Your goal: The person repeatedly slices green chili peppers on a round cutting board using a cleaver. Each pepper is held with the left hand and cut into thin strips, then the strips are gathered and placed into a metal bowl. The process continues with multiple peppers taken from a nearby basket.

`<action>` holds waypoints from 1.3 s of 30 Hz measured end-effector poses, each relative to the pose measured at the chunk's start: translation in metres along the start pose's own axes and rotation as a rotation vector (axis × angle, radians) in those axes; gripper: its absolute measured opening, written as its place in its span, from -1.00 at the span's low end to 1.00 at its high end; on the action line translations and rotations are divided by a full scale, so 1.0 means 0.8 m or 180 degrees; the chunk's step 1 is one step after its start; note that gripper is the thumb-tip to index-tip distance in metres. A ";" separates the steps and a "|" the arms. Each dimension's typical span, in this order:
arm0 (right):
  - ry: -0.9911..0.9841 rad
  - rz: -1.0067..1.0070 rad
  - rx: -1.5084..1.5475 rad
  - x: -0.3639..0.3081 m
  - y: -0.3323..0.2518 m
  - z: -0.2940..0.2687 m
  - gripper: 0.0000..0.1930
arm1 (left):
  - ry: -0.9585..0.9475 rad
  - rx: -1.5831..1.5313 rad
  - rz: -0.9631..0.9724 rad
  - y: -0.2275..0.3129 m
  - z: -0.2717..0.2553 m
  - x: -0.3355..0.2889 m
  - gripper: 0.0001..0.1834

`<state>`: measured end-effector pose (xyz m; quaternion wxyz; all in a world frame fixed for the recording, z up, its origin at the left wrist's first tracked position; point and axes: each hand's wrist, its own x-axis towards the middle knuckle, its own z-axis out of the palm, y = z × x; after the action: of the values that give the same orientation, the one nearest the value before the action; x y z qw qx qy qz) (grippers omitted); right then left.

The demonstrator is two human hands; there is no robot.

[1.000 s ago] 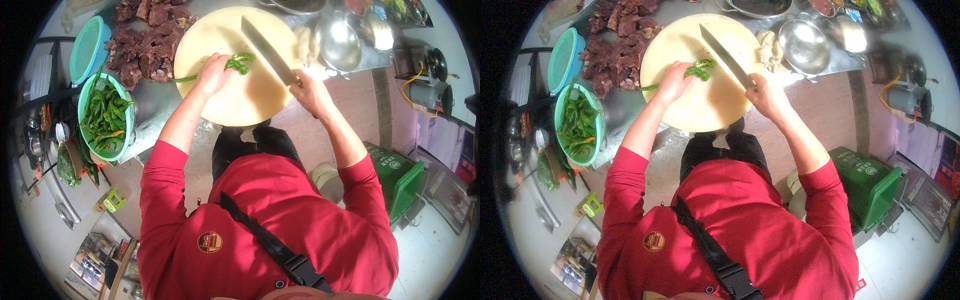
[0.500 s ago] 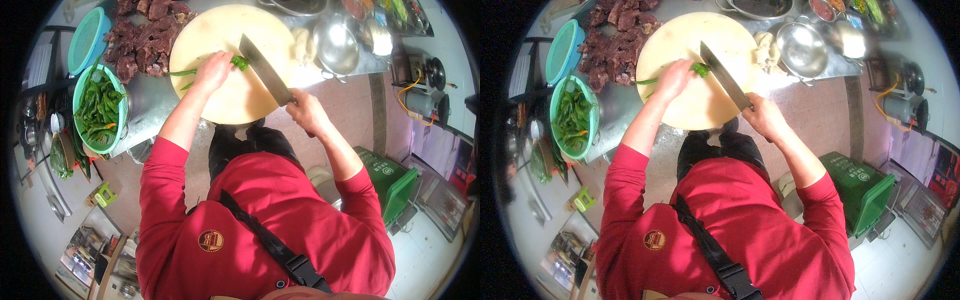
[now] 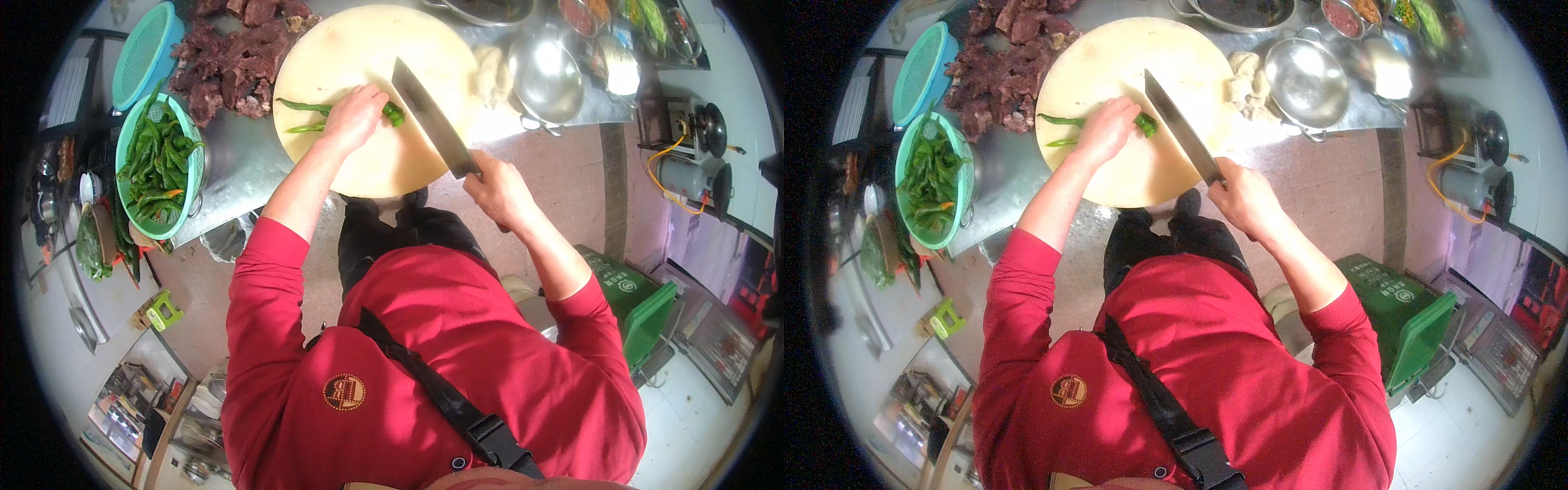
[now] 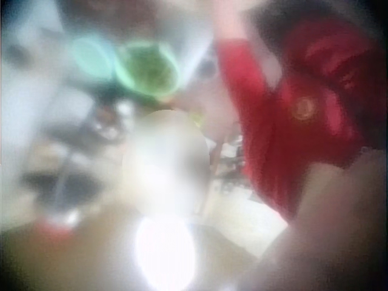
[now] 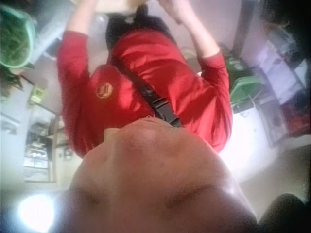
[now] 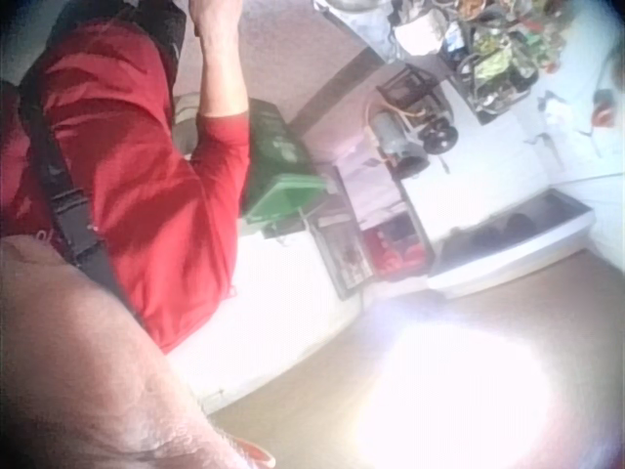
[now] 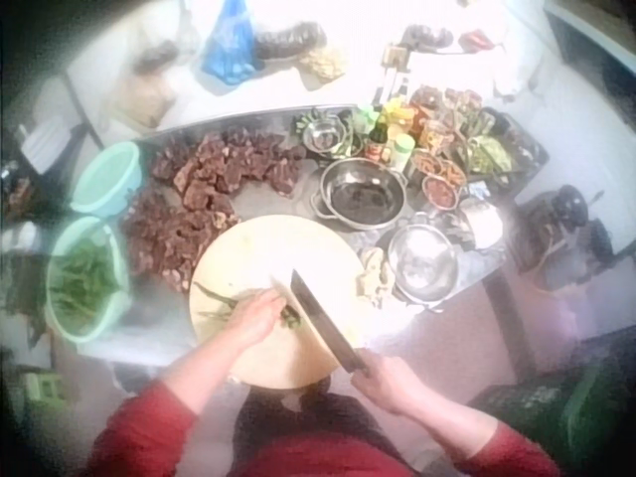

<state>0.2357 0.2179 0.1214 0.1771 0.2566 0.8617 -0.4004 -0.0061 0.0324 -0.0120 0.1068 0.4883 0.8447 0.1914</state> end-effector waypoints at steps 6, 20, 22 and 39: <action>0.0280 -0.0334 -0.0926 0.021 0.025 0.012 -0.75 | 0.0745 -0.0216 -0.0072 0.006 0.000 -0.011 -0.78; 0.0120 -0.0823 -0.2160 0.042 -0.025 -0.006 -0.83 | 0.1226 0.0544 -0.0288 0.040 0.041 -0.029 -0.76; -0.0024 -0.0745 -0.2123 0.049 -0.024 -0.003 -0.83 | 0.1112 0.0393 -0.0412 0.041 0.043 -0.031 -0.79; 0.0042 -0.1119 -0.2358 0.064 -0.014 -0.008 -0.84 | 0.1178 -0.0332 -0.0681 0.038 0.056 -0.028 -0.71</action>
<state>0.1870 0.2324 0.1062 0.1809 0.0269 0.9794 -0.0855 0.0455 0.0361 -0.0394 -0.0053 0.3462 0.8859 0.3088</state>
